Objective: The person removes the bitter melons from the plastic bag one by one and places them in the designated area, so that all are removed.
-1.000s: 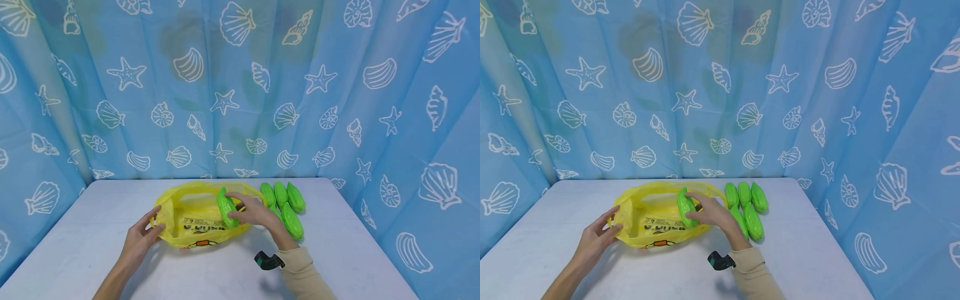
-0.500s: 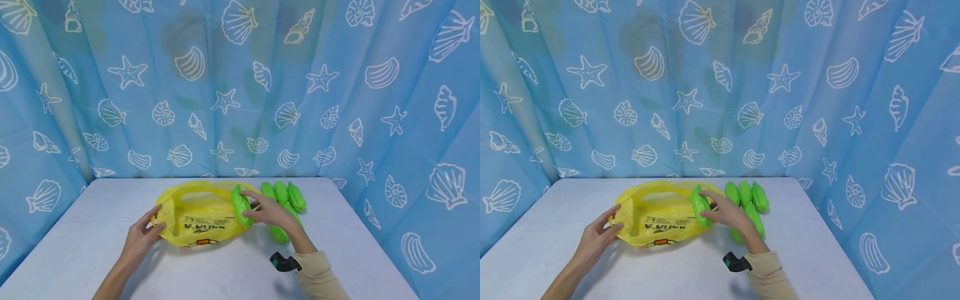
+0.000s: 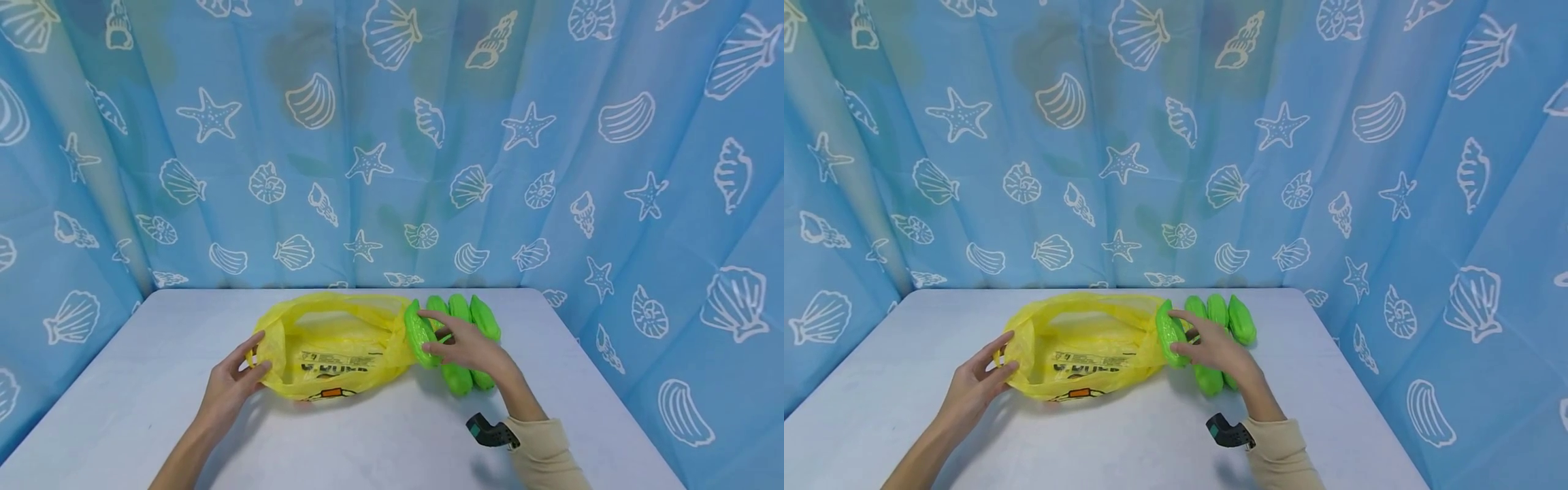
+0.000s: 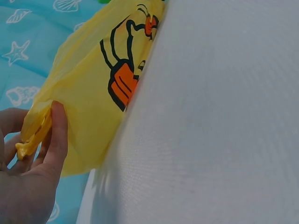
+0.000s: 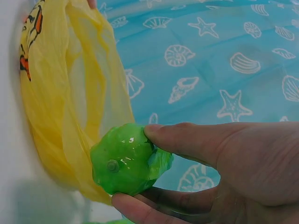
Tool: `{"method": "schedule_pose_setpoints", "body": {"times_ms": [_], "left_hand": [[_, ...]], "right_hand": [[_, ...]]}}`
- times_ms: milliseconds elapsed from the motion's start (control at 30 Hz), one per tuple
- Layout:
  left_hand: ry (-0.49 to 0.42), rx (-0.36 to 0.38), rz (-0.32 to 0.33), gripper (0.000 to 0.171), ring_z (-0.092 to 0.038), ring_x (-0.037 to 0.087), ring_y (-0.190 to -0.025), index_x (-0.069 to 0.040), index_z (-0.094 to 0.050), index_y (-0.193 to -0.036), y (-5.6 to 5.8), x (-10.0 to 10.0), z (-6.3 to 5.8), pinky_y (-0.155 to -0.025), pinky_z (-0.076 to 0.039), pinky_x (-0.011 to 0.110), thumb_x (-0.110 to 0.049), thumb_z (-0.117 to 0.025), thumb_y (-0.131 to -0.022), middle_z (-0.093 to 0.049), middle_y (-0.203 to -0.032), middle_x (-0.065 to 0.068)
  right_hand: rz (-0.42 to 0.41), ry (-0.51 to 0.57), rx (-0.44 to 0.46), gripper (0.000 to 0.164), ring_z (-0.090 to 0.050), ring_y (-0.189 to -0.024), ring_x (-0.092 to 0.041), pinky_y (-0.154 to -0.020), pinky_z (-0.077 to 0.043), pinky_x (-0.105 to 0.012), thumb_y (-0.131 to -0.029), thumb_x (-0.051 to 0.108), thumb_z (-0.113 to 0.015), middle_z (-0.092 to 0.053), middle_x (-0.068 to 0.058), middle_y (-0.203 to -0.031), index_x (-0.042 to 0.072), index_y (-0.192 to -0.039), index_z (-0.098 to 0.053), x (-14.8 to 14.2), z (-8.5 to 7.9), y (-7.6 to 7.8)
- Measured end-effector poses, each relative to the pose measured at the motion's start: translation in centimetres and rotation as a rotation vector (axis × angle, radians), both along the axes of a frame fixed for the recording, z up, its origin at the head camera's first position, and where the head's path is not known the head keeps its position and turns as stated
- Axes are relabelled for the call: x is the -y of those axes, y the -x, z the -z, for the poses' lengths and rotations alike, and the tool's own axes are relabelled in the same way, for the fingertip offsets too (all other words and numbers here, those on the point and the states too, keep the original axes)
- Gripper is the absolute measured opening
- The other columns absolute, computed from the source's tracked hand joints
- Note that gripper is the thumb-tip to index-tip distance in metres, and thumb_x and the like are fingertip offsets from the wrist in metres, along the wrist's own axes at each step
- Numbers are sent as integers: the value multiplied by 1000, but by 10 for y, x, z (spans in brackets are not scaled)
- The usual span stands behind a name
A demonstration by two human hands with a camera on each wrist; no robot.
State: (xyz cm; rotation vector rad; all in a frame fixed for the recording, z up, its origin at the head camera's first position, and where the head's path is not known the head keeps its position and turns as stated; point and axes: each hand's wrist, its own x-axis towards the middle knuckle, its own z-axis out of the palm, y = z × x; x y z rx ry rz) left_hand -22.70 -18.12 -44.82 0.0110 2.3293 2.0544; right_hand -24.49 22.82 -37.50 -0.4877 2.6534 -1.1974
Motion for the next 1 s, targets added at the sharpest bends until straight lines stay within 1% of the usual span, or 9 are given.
{"method": "schedule_pose_setpoints", "body": {"times_ms": [133,300,467,633,733,900,1000], "left_hand": [[4,9,-6,69,-61,-7,-104,-29,-31,-154,-1,1,0,-86,-58,22,-32,-66,-94,-21,-163,4],[-2,2,-5,69,-61,-7,-104,-29,-32,-154,-1,1,0,-86,-58,22,-33,-66,-94,-21,-163,4],[0,-10,-4,69,-62,-7,-103,-28,-32,-154,-1,1,1,-85,-58,22,-32,-66,-94,-23,-163,5],[6,3,-9,69,-61,-6,-104,-30,-32,-154,1,1,1,-86,-58,22,-32,-66,-94,-22,-163,4],[10,14,-14,69,-61,-6,-105,-31,-32,-154,2,1,1,-86,-58,22,-32,-66,-94,-22,-163,3],[20,19,-17,68,-62,-5,-105,-31,-32,-154,2,0,0,-86,-58,23,-32,-66,-95,-22,-163,3],[25,17,-19,68,-61,-5,-106,-31,-32,-153,2,-1,-1,-86,-58,23,-33,-66,-95,-23,-163,3]], "right_hand": [[2,-2,-1,64,-68,-97,-26,-77,-60,-41,-96,27,-64,-53,-26,-135,22,-153,-34,-9,1,-1],[18,-30,-25,63,-63,-109,-33,-77,-60,-39,-96,28,-64,-53,-24,-135,21,-152,-35,-23,3,-2],[33,-72,-52,63,-64,-108,-34,-77,-59,-40,-96,30,-64,-55,-25,-134,20,-152,-37,-36,5,-4],[56,-109,-72,63,-62,-113,-37,-80,-58,-42,-95,32,-65,-57,-25,-131,20,-151,-38,-45,5,-8],[63,-106,-63,63,-62,-112,-37,-77,-59,-40,-96,31,-64,-56,-27,-130,19,-151,-38,-49,5,-9],[80,-107,-42,64,-66,-103,-32,-74,-60,-38,-96,31,-64,-57,-28,-127,16,-152,-36,-59,3,-11],[101,-108,-33,65,-65,-105,-32,-75,-60,-38,-95,30,-65,-57,-27,-127,17,-152,-36,-67,2,-12]]}}
